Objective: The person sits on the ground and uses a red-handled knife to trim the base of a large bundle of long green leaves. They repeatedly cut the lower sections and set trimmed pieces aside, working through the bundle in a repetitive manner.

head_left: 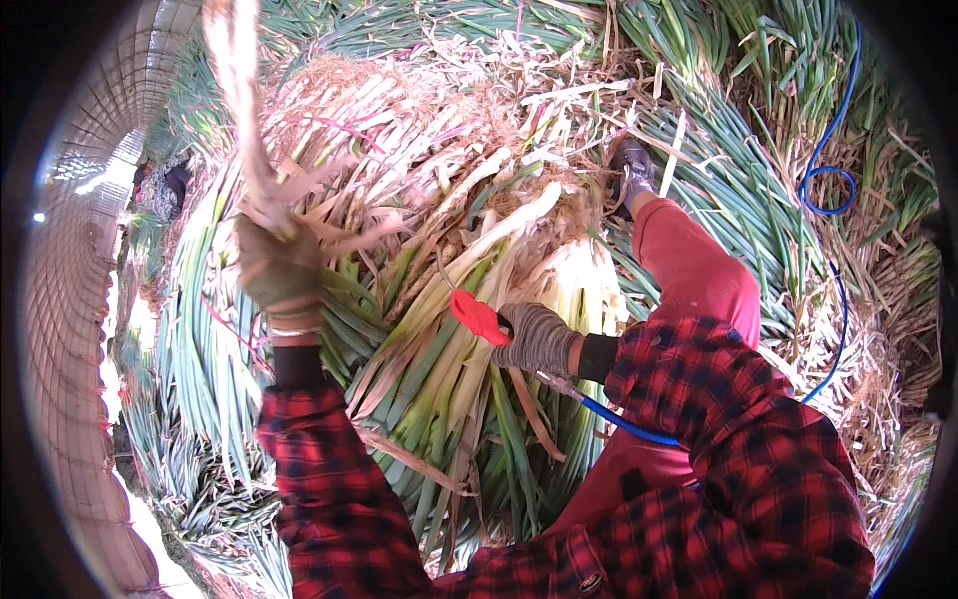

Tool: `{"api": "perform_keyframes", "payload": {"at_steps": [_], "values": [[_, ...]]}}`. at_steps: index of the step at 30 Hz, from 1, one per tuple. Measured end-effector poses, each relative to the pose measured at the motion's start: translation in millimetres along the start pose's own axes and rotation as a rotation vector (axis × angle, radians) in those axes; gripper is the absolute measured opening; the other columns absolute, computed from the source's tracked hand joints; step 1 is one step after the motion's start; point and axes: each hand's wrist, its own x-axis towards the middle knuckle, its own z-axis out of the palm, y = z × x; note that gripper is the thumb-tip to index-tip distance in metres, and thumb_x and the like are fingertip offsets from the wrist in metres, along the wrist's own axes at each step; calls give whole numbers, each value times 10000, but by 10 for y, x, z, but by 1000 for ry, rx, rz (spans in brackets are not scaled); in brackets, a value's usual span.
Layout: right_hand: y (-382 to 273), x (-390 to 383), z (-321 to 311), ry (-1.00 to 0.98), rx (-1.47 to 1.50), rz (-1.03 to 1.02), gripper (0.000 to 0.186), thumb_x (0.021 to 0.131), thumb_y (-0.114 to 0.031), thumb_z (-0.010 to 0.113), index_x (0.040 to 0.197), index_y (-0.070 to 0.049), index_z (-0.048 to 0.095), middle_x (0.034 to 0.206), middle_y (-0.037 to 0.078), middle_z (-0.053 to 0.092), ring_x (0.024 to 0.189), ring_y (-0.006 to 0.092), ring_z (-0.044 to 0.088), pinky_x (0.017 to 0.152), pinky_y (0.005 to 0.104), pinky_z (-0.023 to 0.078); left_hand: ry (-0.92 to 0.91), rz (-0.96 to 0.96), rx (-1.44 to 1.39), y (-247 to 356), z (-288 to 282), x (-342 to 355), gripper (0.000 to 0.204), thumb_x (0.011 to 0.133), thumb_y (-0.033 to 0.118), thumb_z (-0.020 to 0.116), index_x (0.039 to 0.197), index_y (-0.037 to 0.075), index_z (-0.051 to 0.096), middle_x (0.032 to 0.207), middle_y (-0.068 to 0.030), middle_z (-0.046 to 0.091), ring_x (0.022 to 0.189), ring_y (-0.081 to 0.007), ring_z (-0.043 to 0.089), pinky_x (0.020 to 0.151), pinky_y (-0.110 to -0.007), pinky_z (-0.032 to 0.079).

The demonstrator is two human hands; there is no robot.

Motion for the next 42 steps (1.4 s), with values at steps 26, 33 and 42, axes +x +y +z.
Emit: {"api": "perform_keyframes", "payload": {"at_steps": [26,33,42], "values": [[-13,-127,90,-27,17,-34,492,635,-331,760,917,54,643,726,220,624,687,331,640,668,403,496,-1449,-453,17,-1136,-617,-1912,707,683,423,820,1195,-18,613,1063,-151,683,1007,-207,639,876,-339,499],[-379,-352,619,-225,-92,-138,506,602,-336,786,932,18,637,773,210,639,754,323,658,687,408,497,-1160,-1055,-516,-1159,-874,-2052,621,765,286,818,1176,-113,580,1024,-101,677,907,-157,633,817,-303,517],[-269,69,767,-312,-59,13,406,637,-322,761,878,-16,646,745,193,642,729,336,650,705,398,506,-1162,-1125,-697,-1476,-827,-2261,553,693,316,842,1088,-39,688,966,-59,683,898,-167,608,855,-298,465]]}}
